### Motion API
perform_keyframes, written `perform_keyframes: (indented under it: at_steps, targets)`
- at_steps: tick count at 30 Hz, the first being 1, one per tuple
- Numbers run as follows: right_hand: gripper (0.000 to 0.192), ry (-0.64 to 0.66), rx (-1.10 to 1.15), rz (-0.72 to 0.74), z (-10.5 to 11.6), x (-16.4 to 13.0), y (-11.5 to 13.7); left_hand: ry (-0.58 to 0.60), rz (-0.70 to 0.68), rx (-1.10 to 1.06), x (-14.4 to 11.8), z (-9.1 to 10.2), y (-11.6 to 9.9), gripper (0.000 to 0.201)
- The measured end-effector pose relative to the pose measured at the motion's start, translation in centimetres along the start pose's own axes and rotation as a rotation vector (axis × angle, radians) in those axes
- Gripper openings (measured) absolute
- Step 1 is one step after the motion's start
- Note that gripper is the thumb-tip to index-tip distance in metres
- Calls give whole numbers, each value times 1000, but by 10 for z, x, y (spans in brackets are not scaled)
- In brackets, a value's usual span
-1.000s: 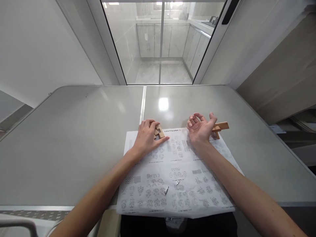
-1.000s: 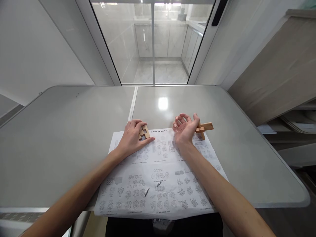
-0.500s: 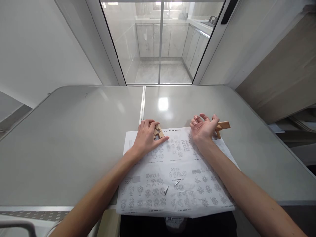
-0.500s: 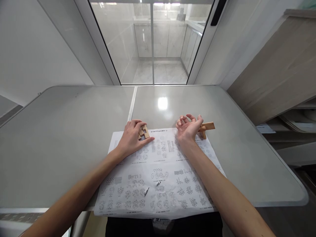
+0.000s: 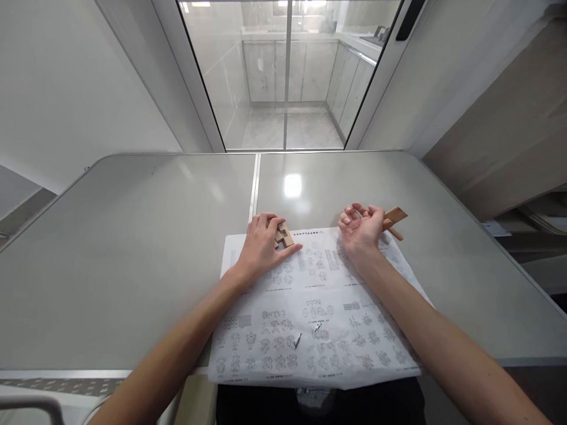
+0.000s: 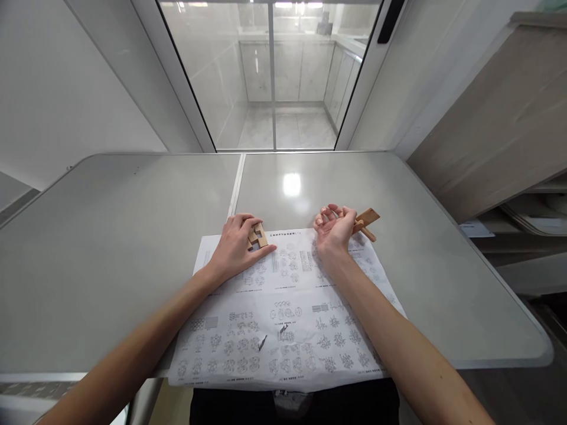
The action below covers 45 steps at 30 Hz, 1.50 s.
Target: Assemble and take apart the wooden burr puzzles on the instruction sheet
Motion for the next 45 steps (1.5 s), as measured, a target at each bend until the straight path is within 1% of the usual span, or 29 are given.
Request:
perform_keyframes:
  at_steps: [3,9,17,24,33,37,45]
  targets:
    - [24,15,-14,-2,-2,-1,0,3,2,0,0,0,0,60]
    - [35,62,-52,14,-6,-7,2,-3,0,-8,1,0,0,60]
    - [33,95,-73,15,-10,-19,3,6,5,-3,1,0,-1,60]
    - [35,111,-58,-1,-8,-15,3,-1,0,-6,0,0,-1,59]
    - [27,69,26,-111,-3,-1,3,2,-3,-8,0,0,0,60]
    - [22,37,50,-153,-4,-2,3,4,0,0,1,-1,0,61]
    - [21,-5,81,-211,-7,-5,3,0,3,-1,1,-1,0,61]
Point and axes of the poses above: each hand's wrist, its own x-axis towards the middle knuckle, its own z-axis out of the back of the hand, y = z × x, the point moved 5 cm from there along x, towards the middle knuckle, and after that the axes turned 15 degrees about -y, right-handed, at the moved point
